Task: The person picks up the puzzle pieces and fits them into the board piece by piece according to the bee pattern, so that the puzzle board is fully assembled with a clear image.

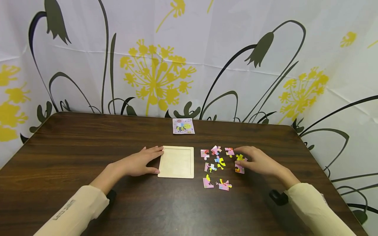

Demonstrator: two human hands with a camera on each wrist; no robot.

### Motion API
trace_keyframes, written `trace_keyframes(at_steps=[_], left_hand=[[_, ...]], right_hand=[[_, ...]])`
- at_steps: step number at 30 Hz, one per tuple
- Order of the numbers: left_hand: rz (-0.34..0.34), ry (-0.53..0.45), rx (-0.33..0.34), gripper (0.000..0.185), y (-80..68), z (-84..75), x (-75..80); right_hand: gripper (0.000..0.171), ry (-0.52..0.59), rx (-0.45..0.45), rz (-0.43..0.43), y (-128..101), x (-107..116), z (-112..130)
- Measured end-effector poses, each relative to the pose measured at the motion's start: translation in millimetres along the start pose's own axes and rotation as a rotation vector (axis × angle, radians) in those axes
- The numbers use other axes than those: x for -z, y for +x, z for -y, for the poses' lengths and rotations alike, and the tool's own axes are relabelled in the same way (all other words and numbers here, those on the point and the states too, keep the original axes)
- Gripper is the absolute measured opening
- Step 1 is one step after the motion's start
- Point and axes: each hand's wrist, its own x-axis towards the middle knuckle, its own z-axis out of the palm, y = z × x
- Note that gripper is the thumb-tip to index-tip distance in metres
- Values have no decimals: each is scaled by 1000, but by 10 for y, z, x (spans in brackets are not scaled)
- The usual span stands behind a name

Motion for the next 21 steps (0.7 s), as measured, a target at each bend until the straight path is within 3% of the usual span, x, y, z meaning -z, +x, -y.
trace_keyframes(at_steps=[10,21], left_hand=[[-34,67,-7,70,-5,-7,-38],[-42,60,-2,71,25,-20,-47]], right_hand=[[43,41,-1,-4,180,136,166],[38,22,90,42,477,125,341]])
